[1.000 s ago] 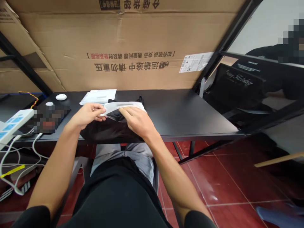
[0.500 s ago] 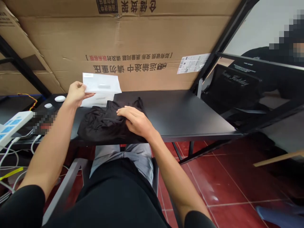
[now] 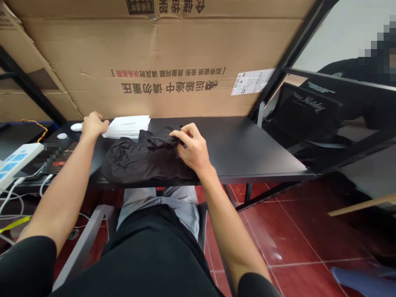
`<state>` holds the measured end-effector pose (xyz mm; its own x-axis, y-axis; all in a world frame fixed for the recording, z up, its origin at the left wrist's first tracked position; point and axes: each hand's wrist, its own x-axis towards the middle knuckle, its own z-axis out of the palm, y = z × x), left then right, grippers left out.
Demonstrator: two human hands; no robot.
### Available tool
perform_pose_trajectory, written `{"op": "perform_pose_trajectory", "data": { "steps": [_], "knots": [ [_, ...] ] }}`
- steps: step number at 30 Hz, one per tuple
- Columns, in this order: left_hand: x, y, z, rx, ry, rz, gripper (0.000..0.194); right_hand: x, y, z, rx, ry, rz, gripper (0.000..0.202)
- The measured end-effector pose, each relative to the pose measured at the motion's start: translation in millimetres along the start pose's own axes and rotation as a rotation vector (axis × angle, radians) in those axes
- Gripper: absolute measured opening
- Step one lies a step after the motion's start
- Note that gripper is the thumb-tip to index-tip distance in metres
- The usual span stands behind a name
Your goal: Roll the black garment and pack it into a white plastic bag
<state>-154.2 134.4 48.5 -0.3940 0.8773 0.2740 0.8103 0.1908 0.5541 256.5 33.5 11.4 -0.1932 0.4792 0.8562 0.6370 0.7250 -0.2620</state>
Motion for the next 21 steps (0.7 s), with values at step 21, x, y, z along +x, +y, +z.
{"op": "perform_pose_trajectory", "data": {
  "steps": [21],
  "knots": [
    [-206, 151, 49.5, 0.110, -0.273, 0.765, 0.039, 5, 49, -43, -0.049, -0.559, 0.092, 0.039]
  ]
}}
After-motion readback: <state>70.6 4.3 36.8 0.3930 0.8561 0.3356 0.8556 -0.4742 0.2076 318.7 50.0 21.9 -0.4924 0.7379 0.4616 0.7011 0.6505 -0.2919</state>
